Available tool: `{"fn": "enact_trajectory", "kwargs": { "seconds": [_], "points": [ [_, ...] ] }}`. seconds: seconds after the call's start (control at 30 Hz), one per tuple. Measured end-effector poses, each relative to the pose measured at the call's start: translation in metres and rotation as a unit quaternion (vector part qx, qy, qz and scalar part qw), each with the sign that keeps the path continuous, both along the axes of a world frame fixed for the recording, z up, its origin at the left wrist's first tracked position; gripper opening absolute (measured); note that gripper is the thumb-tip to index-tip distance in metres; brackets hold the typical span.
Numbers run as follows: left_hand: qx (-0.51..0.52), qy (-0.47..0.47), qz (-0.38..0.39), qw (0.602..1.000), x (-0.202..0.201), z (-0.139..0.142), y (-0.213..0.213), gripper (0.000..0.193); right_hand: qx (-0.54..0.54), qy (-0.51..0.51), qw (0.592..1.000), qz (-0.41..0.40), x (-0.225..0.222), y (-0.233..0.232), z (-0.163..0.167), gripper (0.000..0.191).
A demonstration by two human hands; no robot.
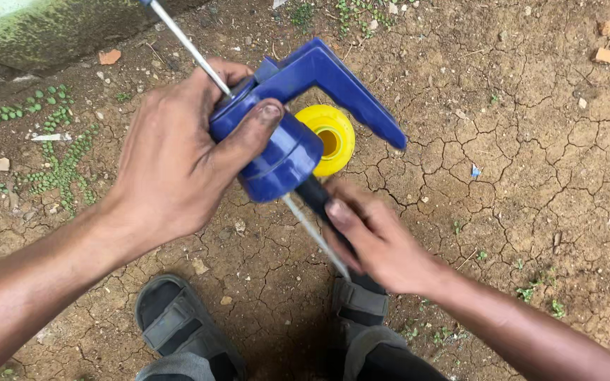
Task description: The person assembles a pump pressure garden sprayer, threading the pump handle and hose parts into the blue and yellow bottle body and tightening the pump lid. They then pump the handle repeatedly to pressurize the sprayer and spray liquid onto the soil and plants along a garden bed edge.
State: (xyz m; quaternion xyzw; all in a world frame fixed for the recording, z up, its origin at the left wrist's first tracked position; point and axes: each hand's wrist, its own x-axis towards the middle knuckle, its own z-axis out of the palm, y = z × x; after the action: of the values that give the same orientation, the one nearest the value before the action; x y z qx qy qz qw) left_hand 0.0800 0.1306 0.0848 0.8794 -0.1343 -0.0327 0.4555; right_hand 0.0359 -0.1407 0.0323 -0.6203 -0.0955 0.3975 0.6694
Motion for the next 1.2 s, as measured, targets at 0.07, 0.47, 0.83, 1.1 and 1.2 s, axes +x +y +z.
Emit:
{"fn": "enact_trajectory", "kwargs": {
  "seconds": [0.07,0.47,0.83,1.1,1.2],
  "points": [
    [0.049,-0.004,0.036,0.998,0.002,-0.003,-0.004,0.041,-0.194,-0.313,0.929,-0.042,-0.001,0.005,0.000,0.046],
    [0.028,-0.037,0.013,0.999,-0.010,-0.008,-0.007,0.046,-0.281,-0.236,0.930,0.003,-0.003,0.015,0.015,0.034],
    [-0.160,0.134,-0.130,0.969,-0.020,0.020,-0.018,0.051,-0.118,-0.290,0.949,-0.034,-0.018,0.005,-0.004,0.046],
    [0.047,-0.001,-0.098,0.994,-0.017,0.020,-0.021,0.083,-0.090,-0.256,0.962,-0.035,-0.014,0.005,-0.015,0.051],
    [0.101,-0.007,-0.077,0.992,-0.018,0.017,-0.015,0.088,0.076,-0.197,0.967,-0.142,0.004,0.012,-0.012,0.053]
  ]
}}
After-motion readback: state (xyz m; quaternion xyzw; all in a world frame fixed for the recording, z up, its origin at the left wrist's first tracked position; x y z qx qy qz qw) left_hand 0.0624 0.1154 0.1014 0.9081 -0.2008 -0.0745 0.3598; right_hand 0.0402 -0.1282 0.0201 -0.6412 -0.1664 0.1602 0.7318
